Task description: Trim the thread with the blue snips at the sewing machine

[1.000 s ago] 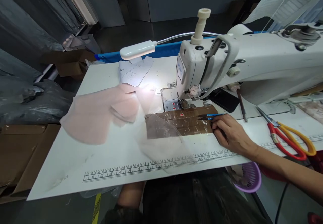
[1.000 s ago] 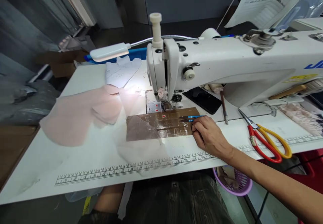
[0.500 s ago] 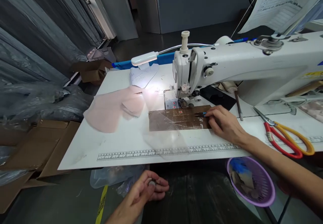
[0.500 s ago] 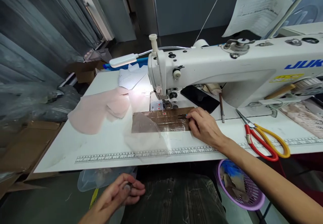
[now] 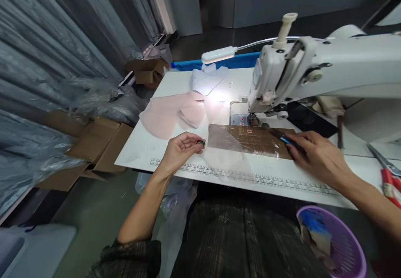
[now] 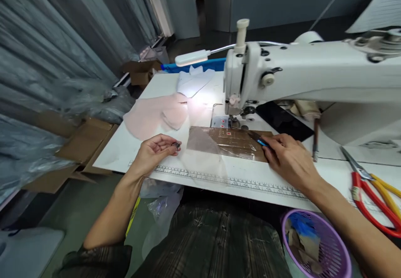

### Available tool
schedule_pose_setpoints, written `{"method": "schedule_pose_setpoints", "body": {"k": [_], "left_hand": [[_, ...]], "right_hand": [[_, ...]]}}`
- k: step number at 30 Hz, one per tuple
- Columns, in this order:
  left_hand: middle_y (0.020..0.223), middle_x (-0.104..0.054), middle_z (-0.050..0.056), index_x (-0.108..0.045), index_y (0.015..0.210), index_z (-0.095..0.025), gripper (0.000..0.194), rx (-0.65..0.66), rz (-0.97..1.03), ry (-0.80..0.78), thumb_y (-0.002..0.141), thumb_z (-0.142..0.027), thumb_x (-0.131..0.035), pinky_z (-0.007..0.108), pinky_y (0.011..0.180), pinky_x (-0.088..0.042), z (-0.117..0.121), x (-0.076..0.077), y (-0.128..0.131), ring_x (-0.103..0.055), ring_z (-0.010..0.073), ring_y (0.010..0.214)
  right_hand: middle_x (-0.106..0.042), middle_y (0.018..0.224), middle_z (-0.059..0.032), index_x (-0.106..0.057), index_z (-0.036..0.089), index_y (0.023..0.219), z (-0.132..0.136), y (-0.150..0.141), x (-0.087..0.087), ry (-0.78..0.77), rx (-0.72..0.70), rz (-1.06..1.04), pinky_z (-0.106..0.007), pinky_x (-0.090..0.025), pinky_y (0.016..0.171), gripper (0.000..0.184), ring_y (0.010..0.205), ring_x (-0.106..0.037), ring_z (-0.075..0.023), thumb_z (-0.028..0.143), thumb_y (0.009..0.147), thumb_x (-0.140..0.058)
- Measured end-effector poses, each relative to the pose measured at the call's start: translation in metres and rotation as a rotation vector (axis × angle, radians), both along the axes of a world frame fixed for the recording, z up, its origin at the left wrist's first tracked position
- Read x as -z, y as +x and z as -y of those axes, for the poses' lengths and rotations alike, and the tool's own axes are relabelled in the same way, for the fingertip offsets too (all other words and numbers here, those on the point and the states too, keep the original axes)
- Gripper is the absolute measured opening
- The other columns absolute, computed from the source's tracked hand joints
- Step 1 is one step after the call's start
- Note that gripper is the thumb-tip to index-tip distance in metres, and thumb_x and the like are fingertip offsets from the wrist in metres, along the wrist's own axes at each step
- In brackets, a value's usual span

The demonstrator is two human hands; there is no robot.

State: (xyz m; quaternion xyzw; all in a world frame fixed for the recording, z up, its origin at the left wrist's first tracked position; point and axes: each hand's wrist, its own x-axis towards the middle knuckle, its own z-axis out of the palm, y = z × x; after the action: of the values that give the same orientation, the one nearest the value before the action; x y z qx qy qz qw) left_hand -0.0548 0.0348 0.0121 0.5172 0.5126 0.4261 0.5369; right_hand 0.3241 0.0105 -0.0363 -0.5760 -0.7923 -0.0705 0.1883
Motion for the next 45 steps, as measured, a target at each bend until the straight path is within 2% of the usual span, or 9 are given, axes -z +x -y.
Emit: {"method": "schedule_pose_setpoints", "body": {"k": [6, 10, 14, 21, 27, 35, 40, 43, 45], "left_hand": [[0.089, -0.073, 0.006, -0.071, 0.092, -0.014, 0.039, -0.076, -0.132, 0.028, 0.066, -0.041, -0.082, 0.028, 0.079, -0.058, 0.000, 0.008, -0.021, -0.069, 0.0177, 0.084], [0.091, -0.074, 0.007, -0.073, 0.089, -0.016, 0.037, -0.095, -0.418, 0.054, 0.068, -0.046, -0.079, 0.025, 0.073, -0.054, -0.002, 0.007, -0.041, -0.067, 0.0194, 0.083], [0.091, -0.074, 0.008, -0.075, 0.089, -0.018, 0.042, -0.082, -0.508, 0.002, 0.065, -0.053, -0.077, 0.026, 0.067, -0.052, -0.009, 0.011, -0.050, -0.066, 0.0220, 0.082], [0.089, -0.071, 0.006, -0.076, 0.088, -0.019, 0.040, -0.072, -0.624, 0.150, 0.071, -0.055, -0.068, 0.026, 0.065, -0.046, -0.011, 0.016, -0.045, -0.060, 0.0178, 0.076], [0.093, -0.063, 0.004, -0.072, 0.100, -0.019, 0.038, -0.186, -0.616, 0.275, 0.078, -0.049, -0.066, 0.025, 0.062, -0.044, -0.007, 0.010, -0.038, -0.051, 0.0122, 0.065], [0.102, -0.061, 0.004, -0.071, 0.098, -0.022, 0.021, -0.143, -0.586, 0.440, 0.086, -0.038, -0.063, 0.027, 0.070, -0.046, 0.003, -0.005, -0.026, -0.058, 0.0158, 0.083], [0.106, -0.061, 0.004, -0.071, 0.100, -0.023, 0.018, -0.018, -0.577, 0.495, 0.087, -0.033, -0.063, 0.026, 0.067, -0.048, 0.003, -0.011, -0.018, -0.059, 0.0148, 0.081], [0.104, -0.062, 0.005, -0.072, 0.099, -0.023, 0.017, 0.111, -0.589, 0.532, 0.089, -0.032, -0.062, 0.023, 0.059, -0.046, -0.002, -0.014, -0.006, -0.060, 0.0148, 0.080], [0.105, -0.064, 0.006, -0.072, 0.103, -0.023, 0.020, 0.226, -0.602, 0.561, 0.089, -0.032, -0.061, 0.020, 0.051, -0.043, -0.007, -0.017, 0.001, -0.062, 0.0163, 0.084]], "right_hand": [[-0.065, 0.097, -0.0138, -0.067, 0.017, 0.111, -0.031, -0.028, -0.003, 0.051, 0.067, -0.277, -0.043, -0.052, 0.077, 0.034, 0.091, -0.062, -0.0310, 0.036, 0.092, -0.047], [-0.066, 0.095, -0.0142, -0.070, 0.014, 0.105, -0.050, -0.042, -0.002, 0.017, 0.125, -0.288, -0.040, -0.051, 0.080, 0.031, 0.094, -0.061, -0.0294, 0.029, 0.089, -0.048], [-0.065, 0.093, -0.0137, -0.071, 0.013, 0.105, -0.057, -0.049, -0.003, -0.027, 0.132, -0.305, -0.037, -0.051, 0.076, 0.031, 0.088, -0.060, -0.0268, 0.026, 0.088, -0.049], [-0.066, 0.090, -0.0111, -0.074, 0.016, 0.094, -0.057, -0.057, -0.011, -0.110, 0.091, -0.380, -0.036, -0.051, 0.078, 0.025, 0.087, -0.063, -0.0254, 0.024, 0.087, -0.051], [-0.068, 0.088, -0.0101, -0.075, 0.017, 0.092, -0.057, -0.053, -0.019, -0.142, 0.017, -0.384, -0.035, -0.052, 0.079, 0.026, 0.086, -0.064, -0.0245, 0.025, 0.089, -0.050], [-0.071, 0.096, -0.0098, -0.072, 0.019, 0.111, -0.054, -0.054, -0.012, -0.153, 0.034, -0.424, -0.038, -0.054, 0.080, 0.031, 0.088, -0.066, -0.0245, 0.030, 0.091, -0.051], [-0.068, 0.106, -0.0098, -0.070, 0.020, 0.116, -0.048, -0.062, -0.017, -0.342, -0.204, -0.551, -0.037, -0.053, 0.083, 0.031, 0.092, -0.065, -0.0219, 0.034, 0.094, -0.053], [-0.067, 0.107, -0.0082, -0.068, 0.023, 0.119, -0.032, -0.069, -0.027, -0.478, -0.398, -0.634, -0.035, -0.052, 0.084, 0.031, 0.095, -0.065, -0.0197, 0.035, 0.095, -0.053], [-0.067, 0.106, -0.0085, -0.067, 0.023, 0.121, -0.018, -0.070, -0.036, -0.521, -0.434, -0.646, -0.035, -0.052, 0.085, 0.031, 0.096, -0.064, -0.0195, 0.035, 0.096, -0.053]]}}
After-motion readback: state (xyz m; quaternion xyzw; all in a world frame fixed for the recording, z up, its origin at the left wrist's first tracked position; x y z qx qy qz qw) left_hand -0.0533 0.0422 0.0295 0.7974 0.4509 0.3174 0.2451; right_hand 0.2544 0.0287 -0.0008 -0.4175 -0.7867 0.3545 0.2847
